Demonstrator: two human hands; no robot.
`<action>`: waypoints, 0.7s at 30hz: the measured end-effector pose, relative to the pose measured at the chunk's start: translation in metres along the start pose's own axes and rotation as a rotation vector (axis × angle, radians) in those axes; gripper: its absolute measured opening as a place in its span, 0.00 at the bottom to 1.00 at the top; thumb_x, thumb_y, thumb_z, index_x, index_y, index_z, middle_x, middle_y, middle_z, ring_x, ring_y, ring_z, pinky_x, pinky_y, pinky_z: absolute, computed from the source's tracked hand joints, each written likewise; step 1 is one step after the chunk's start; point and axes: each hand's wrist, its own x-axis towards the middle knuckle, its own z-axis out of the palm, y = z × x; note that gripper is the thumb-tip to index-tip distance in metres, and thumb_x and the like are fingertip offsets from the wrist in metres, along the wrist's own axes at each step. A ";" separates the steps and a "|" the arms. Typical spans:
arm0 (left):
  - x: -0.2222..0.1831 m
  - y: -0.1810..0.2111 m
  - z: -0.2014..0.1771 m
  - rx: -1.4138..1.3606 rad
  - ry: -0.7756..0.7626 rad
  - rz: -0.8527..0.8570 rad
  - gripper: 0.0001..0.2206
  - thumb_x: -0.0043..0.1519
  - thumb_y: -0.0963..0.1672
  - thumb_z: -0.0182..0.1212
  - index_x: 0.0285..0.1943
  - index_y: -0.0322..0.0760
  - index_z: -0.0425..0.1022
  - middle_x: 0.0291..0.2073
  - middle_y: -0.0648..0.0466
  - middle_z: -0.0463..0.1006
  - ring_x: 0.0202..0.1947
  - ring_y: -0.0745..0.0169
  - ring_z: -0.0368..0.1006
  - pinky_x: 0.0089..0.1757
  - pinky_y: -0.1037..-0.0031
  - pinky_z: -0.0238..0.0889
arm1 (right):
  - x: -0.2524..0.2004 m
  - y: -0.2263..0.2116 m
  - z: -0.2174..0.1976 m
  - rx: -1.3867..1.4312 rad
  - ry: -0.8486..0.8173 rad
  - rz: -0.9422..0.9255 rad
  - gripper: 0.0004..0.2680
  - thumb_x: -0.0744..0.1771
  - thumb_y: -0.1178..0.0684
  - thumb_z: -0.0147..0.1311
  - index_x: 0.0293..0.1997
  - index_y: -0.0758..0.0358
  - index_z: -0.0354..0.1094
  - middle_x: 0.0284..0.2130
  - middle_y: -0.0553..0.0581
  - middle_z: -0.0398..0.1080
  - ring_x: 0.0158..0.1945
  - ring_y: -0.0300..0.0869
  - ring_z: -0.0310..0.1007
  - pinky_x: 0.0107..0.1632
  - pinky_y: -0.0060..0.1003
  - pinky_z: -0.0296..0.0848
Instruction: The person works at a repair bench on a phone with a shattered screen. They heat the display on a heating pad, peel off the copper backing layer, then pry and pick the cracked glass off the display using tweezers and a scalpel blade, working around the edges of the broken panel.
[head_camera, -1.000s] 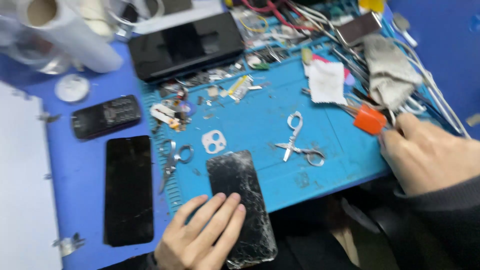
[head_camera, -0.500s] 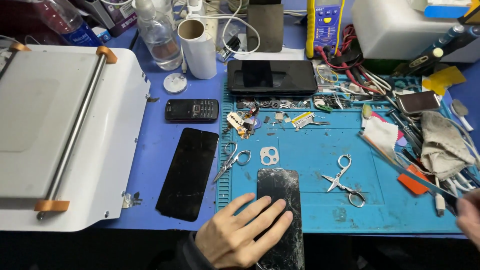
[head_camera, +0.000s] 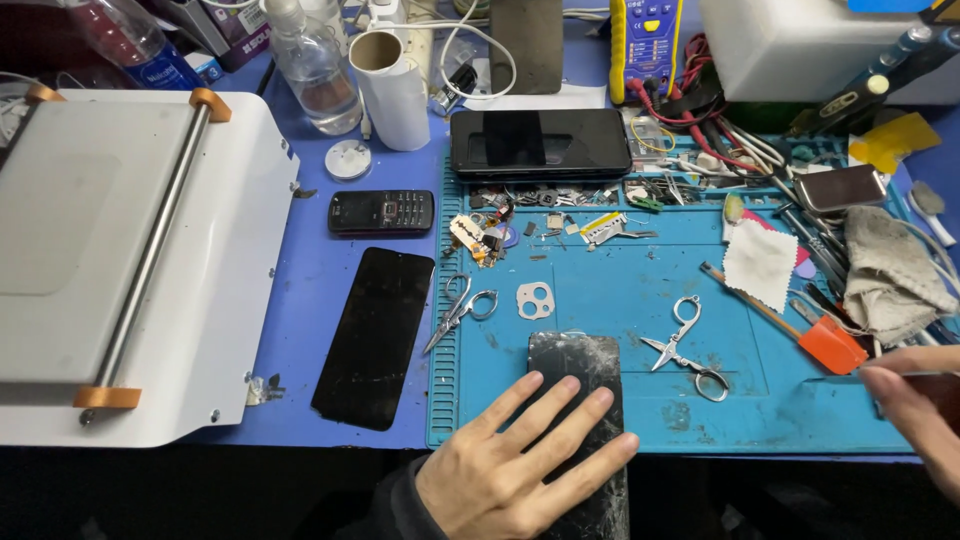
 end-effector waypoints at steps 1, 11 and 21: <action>0.003 0.001 -0.002 -0.029 0.006 0.023 0.19 0.74 0.45 0.49 0.74 0.45 0.70 0.68 0.44 0.73 0.68 0.47 0.71 0.65 0.49 0.65 | -0.025 -0.055 0.012 0.012 0.000 0.014 0.06 0.69 0.54 0.57 0.44 0.62 0.78 0.27 0.57 0.73 0.29 0.42 0.73 0.35 0.38 0.74; 0.000 -0.004 -0.001 -0.073 0.000 0.059 0.18 0.70 0.45 0.51 0.69 0.48 0.74 0.65 0.45 0.74 0.64 0.47 0.72 0.61 0.43 0.65 | -0.041 -0.122 0.026 0.328 0.204 -0.054 0.08 0.76 0.54 0.43 0.47 0.68 0.66 0.24 0.59 0.73 0.33 0.41 0.77 0.46 0.34 0.76; 0.009 -0.006 -0.001 -0.050 -0.044 -0.015 0.17 0.70 0.43 0.52 0.67 0.35 0.74 0.65 0.46 0.75 0.63 0.50 0.72 0.62 0.55 0.65 | -0.027 -0.180 0.061 0.961 -0.054 -0.077 0.06 0.74 0.54 0.41 0.51 0.68 0.57 0.41 0.71 0.73 0.41 0.51 0.79 0.40 0.39 0.79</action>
